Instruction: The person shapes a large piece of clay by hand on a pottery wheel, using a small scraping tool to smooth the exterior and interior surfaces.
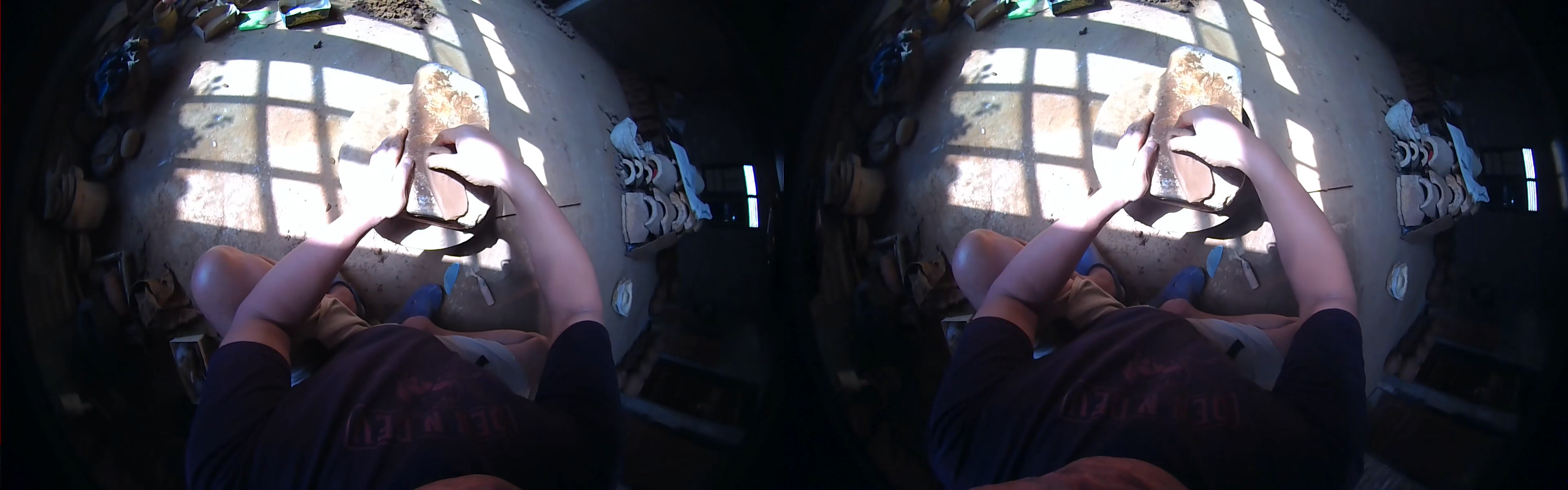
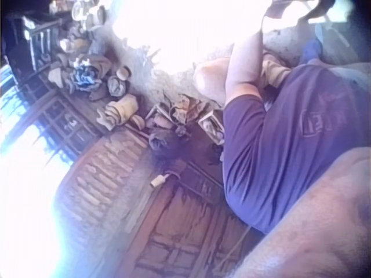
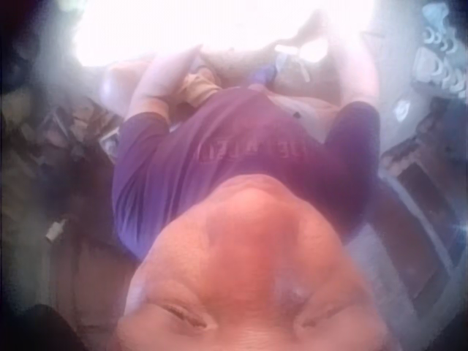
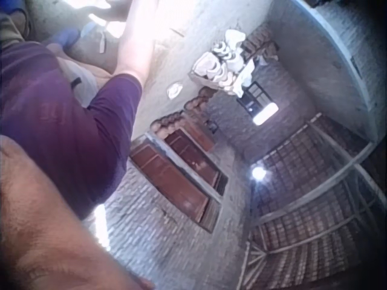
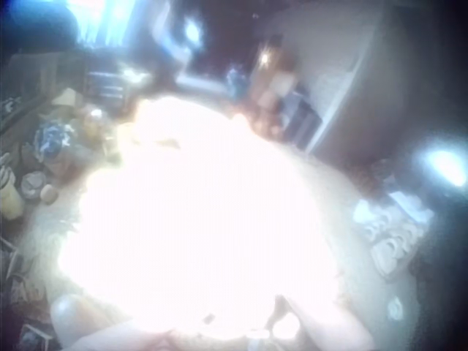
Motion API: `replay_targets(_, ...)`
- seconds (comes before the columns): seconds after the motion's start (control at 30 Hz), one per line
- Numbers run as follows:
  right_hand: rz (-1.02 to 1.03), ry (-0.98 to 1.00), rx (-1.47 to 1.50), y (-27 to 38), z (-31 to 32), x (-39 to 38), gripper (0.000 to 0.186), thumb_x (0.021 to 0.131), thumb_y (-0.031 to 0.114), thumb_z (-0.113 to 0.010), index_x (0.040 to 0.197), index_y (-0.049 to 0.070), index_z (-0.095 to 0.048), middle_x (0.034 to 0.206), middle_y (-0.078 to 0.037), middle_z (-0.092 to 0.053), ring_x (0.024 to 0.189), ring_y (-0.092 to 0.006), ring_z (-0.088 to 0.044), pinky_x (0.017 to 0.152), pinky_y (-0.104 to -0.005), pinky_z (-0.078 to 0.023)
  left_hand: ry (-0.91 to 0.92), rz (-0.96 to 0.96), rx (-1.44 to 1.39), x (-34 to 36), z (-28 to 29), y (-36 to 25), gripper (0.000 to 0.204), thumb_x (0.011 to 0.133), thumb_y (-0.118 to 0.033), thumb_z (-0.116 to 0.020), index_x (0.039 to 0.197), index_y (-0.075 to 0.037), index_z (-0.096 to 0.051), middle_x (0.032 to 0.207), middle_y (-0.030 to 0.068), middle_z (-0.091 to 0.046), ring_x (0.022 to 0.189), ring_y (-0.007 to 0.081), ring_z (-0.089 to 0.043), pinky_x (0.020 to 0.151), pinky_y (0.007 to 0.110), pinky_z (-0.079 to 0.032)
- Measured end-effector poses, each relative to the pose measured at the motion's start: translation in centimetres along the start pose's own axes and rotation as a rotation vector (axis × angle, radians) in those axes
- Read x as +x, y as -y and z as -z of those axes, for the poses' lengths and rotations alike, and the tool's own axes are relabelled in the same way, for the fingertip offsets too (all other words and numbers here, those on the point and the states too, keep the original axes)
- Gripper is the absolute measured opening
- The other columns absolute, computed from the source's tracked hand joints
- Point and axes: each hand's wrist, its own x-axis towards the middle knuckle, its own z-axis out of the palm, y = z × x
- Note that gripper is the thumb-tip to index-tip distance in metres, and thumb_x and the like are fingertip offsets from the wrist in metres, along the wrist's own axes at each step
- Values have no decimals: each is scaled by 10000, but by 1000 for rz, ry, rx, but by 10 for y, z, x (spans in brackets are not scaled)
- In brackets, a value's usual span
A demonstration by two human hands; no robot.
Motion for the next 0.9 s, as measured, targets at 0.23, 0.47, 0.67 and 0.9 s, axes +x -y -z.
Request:
replay_targets(0.23, 11, -168, 106, 33, 31, -68, 244, 903, 223, -787, 1059, 36, -807, 914, -152, -760, 778, -221, -698, 734, -338, -543, 58, 160, -151, 1, 4, -1, 508, 1110, -286, -421, 1512, 16, -496, 1491, 269, -528, 1391, 433, -513, 1140, 550, -436)
replay_targets(0.47, -274, -536, 773, -13, 18, -79, 349, 907, 220, -829, 1050, -88, -747, 847, -80, -733, 684, -113, -674, 596, -279, -532, 10, -1, -194, 2, -3, 6, 457, 1102, -210, -429, 1480, 31, -516, 1499, 291, -511, 1409, 460, -481, 1162, 573, -411)
replay_targets(0.67, -562, -446, -321, -44, -27, -79, 727, 915, 571, -753, 1359, 2, -665, 1386, -296, -613, 1299, -417, -584, 1047, -491, -486, 71, 236, -312, 10, 3, -7, 710, 1036, -429, -597, 1566, 16, -439, 1464, 275, -559, 1352, 440, -546, 1133, 483, -446)
replay_targets(0.9, -47, -739, -380, -82, -44, -6, 880, 988, 751, -499, 1619, 139, -442, 1651, -295, -345, 1574, -455, -227, 1282, -596, -127, 197, 343, -446, 28, 24, -22, 874, 952, -523, -707, 1595, -11, -411, 1468, 281, -555, 1391, 422, -532, 1162, 487, -425)
